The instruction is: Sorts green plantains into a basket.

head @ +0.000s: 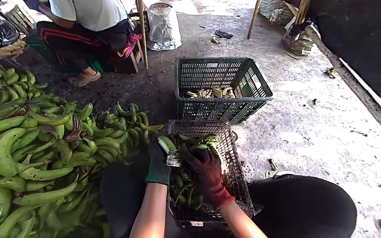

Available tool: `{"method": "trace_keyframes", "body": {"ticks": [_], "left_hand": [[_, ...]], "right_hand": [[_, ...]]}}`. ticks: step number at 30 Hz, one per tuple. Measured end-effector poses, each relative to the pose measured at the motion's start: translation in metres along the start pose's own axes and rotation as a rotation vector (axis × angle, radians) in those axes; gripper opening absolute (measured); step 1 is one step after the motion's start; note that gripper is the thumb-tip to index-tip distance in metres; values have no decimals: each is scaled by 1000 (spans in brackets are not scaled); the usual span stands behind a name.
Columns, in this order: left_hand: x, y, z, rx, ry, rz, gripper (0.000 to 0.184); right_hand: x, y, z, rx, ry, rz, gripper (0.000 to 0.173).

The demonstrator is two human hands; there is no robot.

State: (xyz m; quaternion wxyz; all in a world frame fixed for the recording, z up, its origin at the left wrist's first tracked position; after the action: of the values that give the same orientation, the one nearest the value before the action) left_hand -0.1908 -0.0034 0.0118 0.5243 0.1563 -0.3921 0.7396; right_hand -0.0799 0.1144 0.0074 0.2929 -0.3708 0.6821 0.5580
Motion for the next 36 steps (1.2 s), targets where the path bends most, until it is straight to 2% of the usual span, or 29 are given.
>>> {"method": "trace_keyframes", "body": {"ticks": [2,5,6,10,12,14,16,19,21,23,25,28,31,32,34,36], "left_hand": [[1,-11,-5,-55,95,-24,31],[-3,-41,-10,-103,294,-195,33],[-2,-39,-9,-91,279,-220,33],[-1,-18,-9,-85,80,-143,34],[-1,-20,-14,-100,88,-117,30],[0,-33,-16,-91,250,-189,27],[2,-47,-10,-91,425,-301,34],[4,-50,-5,-91,553,-313,35],[-3,-57,-3,-174,559,-391,37],[-8,-58,-3,-252,501,-515,39],[-15,-55,-3,-293,460,-567,36],[-21,-53,-1,-331,409,-647,36],[-24,-52,7,-335,356,-709,41],[-23,-45,3,-318,267,-625,39],[-23,-33,-6,-331,10,-411,45],[-19,-21,-11,-319,-183,-366,49]], "right_hand": [[-4,12,4,59,0,-99,38],[-14,35,17,159,12,-393,43],[-16,33,20,153,52,-383,44],[-20,-10,13,79,127,-144,37],[-16,-11,13,69,99,-124,35],[-18,7,20,105,73,-256,41],[-19,27,31,139,87,-469,41],[-11,37,40,128,118,-541,42],[-4,39,48,166,135,-612,42],[7,43,62,202,257,-702,42],[18,40,71,219,347,-734,40],[33,39,84,267,344,-671,38],[34,37,102,435,390,-522,38],[25,36,99,435,414,-450,38],[4,17,71,318,355,-344,39],[-10,-10,35,141,222,-197,36]]}}
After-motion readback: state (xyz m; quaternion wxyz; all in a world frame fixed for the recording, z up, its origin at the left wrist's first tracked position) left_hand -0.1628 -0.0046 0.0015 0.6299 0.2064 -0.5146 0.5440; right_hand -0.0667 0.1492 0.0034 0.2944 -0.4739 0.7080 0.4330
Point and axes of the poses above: each hand's wrist, its own y-axis towards the middle knuckle, its own x-axis out of the palm, z = x × y, the point moved 1 cm from there along y, towards the middle knuckle, and after that the axes turned 13 degrees about -y, right-handed, at the moved point
